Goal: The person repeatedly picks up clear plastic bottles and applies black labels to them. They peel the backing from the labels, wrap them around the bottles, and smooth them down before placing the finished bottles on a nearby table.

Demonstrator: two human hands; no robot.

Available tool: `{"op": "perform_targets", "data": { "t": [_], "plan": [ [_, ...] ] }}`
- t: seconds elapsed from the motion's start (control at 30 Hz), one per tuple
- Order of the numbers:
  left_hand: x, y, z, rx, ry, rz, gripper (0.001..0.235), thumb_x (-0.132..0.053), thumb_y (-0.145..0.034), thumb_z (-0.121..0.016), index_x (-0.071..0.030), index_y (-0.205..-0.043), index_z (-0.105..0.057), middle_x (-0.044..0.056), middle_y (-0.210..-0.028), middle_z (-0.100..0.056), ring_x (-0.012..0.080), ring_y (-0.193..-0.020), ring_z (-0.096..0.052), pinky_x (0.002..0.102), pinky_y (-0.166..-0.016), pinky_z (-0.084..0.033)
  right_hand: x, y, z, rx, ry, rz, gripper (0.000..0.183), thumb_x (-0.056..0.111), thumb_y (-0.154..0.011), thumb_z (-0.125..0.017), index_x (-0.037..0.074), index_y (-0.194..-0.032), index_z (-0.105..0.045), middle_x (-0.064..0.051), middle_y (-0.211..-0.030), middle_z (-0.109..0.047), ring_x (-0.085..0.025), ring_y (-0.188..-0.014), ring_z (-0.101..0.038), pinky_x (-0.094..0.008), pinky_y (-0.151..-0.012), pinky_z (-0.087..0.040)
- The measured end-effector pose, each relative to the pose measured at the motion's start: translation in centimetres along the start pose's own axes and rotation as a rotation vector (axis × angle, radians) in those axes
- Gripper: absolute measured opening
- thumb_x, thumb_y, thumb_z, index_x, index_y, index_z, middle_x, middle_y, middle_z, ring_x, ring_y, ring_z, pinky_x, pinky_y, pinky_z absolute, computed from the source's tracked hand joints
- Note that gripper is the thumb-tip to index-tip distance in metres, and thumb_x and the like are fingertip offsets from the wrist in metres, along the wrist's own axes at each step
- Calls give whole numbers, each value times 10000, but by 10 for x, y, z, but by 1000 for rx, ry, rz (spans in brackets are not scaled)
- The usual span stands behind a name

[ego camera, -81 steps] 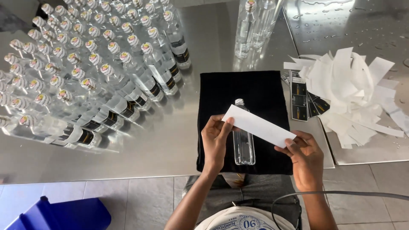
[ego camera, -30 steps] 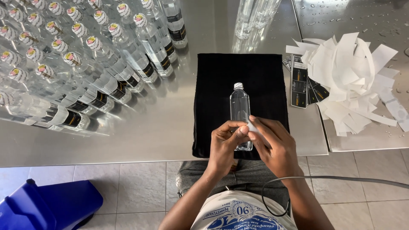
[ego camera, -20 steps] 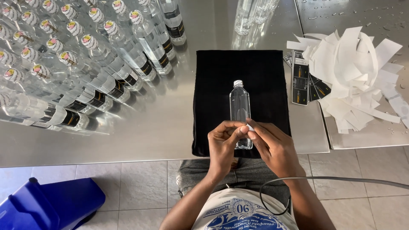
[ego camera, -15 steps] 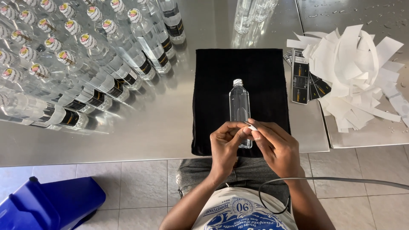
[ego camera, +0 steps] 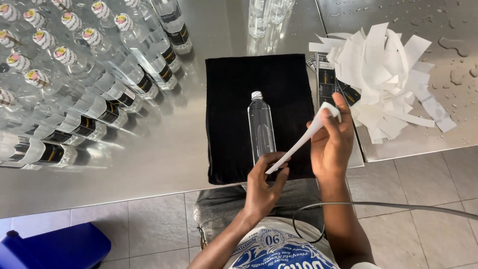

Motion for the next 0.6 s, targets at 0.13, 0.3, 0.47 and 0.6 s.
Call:
{"op": "perform_targets", "data": {
  "t": [0.13, 0.3, 0.47, 0.6],
  "plan": [
    [26, -4, 19, -72, 246, 106, 245, 0, -1061, -687, 91, -1285, -648, 294, -1107, -792, 340, -1026, -815, 508, -934, -680, -6, -11, 29, -27, 43, 57, 523, 172, -1036, -785, 115, -1498, -545, 46, -1069, -599, -36, -928, -670, -215, -862, -673],
    [6, -19, 49, -216, 309, 109, 439, -188, -974, -799, 27, -1312, -621, 236, -1218, -786, 292, -979, -827, 361, -890, -726, 60, 53, -33, 73, 1075, 1010, 357, 292, -1176, -681, 10, -1391, -644, -193, -1508, -361, -390, -1471, -399, -687, -1269, -398],
    [1, -16, 49, -237, 271, 46, 298, -47, -981, -819, 91, -1208, -683, 232, -940, -803, 245, -851, -813, 392, -813, -704, 23, 76, -54, 665, 1107, 1055, 433, 197, -924, -901, 123, -1334, -784, -162, -1537, -609, -407, -1447, -546, -584, -1287, -388],
    [-8, -14, 44, -190, 266, 52, 255, -81, -1007, -803, 56, -1198, -704, 195, -840, -807, 163, -831, -781, 348, -796, -662, 30, 95, -78, 734, 1044, 1090, 398, 103, -937, -863, 115, -1328, -790, -173, -1461, -687, -381, -1321, -665, -518, -1152, -556]
  ]
}}
Point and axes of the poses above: each hand's wrist, its own y-axis away from the middle knuckle, its own z-axis out of the back of the hand, x = y × z, the point moved 9 cm from there along -y, towards the middle knuckle
